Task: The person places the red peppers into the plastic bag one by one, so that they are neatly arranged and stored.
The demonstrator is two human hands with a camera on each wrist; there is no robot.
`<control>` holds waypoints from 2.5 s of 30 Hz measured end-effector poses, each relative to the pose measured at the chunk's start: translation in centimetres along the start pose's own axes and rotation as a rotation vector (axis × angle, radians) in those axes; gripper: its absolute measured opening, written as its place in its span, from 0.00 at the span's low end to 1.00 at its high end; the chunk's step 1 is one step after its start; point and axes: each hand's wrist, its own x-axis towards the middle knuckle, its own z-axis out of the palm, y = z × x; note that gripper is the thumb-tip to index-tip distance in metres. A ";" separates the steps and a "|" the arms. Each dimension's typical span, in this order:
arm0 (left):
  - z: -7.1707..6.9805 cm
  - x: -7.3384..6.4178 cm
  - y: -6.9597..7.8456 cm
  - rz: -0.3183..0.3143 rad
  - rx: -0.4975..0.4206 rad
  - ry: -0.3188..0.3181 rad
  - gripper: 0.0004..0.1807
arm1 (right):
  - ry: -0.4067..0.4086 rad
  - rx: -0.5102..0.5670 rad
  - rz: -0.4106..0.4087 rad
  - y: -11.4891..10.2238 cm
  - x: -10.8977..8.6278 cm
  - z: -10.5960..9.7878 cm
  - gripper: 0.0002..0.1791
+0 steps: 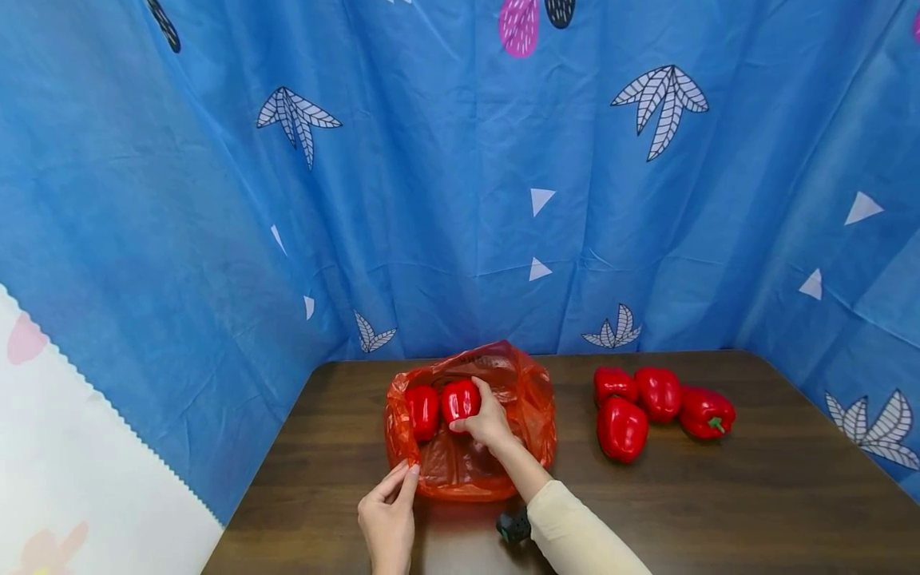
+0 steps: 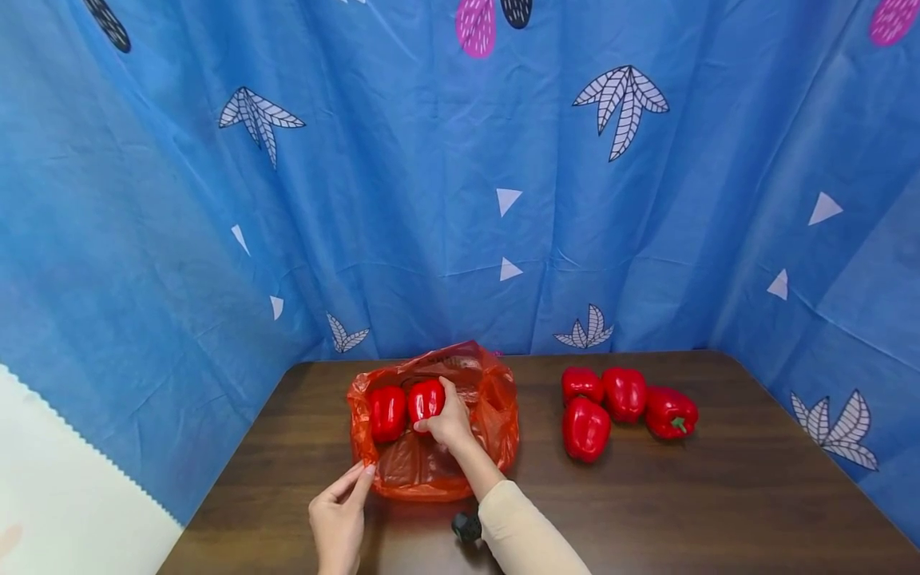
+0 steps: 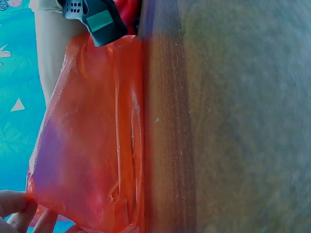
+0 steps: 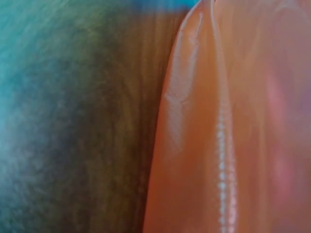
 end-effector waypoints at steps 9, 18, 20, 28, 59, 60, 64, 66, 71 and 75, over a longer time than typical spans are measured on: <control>0.3 0.0 -0.1 0.014 -0.004 -0.009 0.10 | -0.050 -0.017 -0.049 0.1 -0.6 -1.3 0.56; 0.4 0.0 0.1 0.051 -0.059 -0.010 0.09 | -0.064 0.095 -0.206 -2.7 -4.9 -4.8 0.48; 0.2 0.0 0.2 0.063 -0.067 -0.011 0.09 | -0.099 0.160 -0.258 -3.3 -6.2 -5.9 0.46; -0.2 0.1 0.1 0.037 -0.047 0.007 0.09 | -0.117 0.159 -0.422 -2.9 -9.7 -11.0 0.45; -0.1 0.2 0.0 0.033 -0.035 -0.007 0.10 | 0.254 -0.130 -0.096 8.2 -7.5 -24.1 0.52; 0.0 0.2 0.0 0.032 -0.033 -0.005 0.10 | 0.240 -0.119 -0.085 8.4 -7.4 -24.1 0.52; -0.1 0.2 -0.1 0.037 -0.028 0.000 0.10 | 0.187 -0.079 -0.059 9.0 -7.0 -24.0 0.52; -0.1 0.1 0.0 0.038 -0.028 0.000 0.10 | 0.163 -0.058 -0.045 9.2 -6.9 -23.9 0.53; 0.0 0.2 0.1 0.037 -0.035 -0.002 0.10 | 0.122 -0.047 -0.002 9.5 -6.6 -23.4 0.52; 0.1 0.2 0.1 0.041 -0.040 0.000 0.10 | 0.103 -0.051 0.013 9.9 -6.3 -23.2 0.52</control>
